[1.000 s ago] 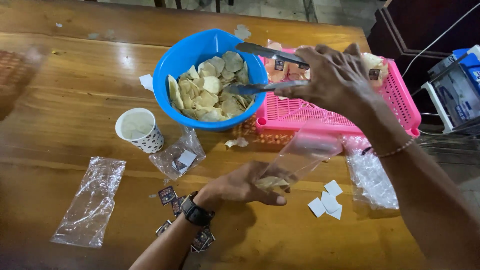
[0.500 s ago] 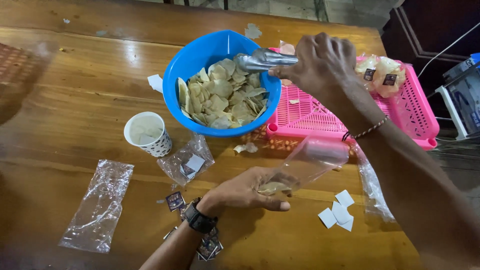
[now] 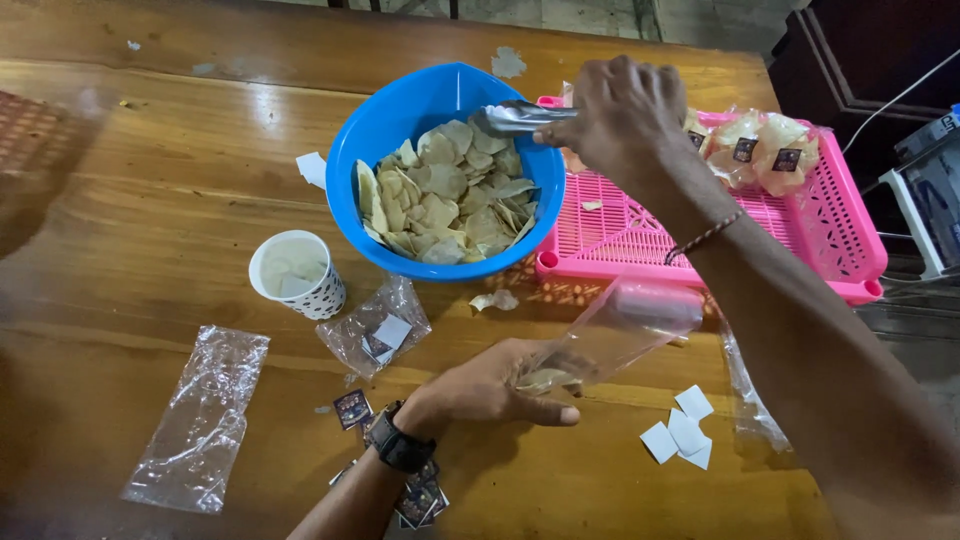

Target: Packing chips from a large bowl into small plastic bags using tongs and applying sticker labels.

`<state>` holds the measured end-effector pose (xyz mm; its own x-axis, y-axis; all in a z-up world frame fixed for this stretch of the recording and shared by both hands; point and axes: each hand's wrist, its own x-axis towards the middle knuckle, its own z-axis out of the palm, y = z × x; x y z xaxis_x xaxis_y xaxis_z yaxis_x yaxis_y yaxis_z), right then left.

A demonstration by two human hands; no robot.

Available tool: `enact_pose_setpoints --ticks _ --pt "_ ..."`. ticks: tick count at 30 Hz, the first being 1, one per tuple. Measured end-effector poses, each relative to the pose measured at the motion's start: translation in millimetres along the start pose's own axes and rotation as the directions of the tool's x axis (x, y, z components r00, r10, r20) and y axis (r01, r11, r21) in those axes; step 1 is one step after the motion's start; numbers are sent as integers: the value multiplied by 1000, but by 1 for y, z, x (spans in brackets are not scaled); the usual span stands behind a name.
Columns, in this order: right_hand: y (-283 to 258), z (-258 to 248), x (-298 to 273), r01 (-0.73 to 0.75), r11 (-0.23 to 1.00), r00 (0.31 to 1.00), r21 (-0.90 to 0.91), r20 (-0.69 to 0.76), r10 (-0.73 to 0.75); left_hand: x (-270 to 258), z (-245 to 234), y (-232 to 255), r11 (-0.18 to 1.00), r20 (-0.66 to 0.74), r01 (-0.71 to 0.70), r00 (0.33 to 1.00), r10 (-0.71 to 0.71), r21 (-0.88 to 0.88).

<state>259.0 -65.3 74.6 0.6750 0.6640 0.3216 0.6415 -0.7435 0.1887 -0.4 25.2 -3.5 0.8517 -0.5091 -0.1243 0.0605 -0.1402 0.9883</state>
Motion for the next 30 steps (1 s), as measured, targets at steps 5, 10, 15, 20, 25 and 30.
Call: enact_pose_setpoints --ticks 5,10,15,20,25,30 --pt "12 -4 -3 -103 980 992 170 86 90 1 -1 -10 996 -10 -66 998 66 -65" --pt "23 -8 -9 -135 974 984 180 138 111 0 -1 -8 997 -17 -51 999 50 -61" --pt "24 -14 -18 -127 981 975 148 200 96 2 -2 -13 994 -18 -66 998 64 -88" --pt "15 7 -19 11 989 998 146 53 -19 -1 0 -3 990 -41 2 999 -8 -141" --pt "21 14 -19 21 990 1000 140 1 -21 -3 -1 -4 992 -65 -29 998 21 -125" --pt "30 -29 -40 -44 989 994 143 109 28 1 -4 -20 987 -60 -159 986 157 -35"
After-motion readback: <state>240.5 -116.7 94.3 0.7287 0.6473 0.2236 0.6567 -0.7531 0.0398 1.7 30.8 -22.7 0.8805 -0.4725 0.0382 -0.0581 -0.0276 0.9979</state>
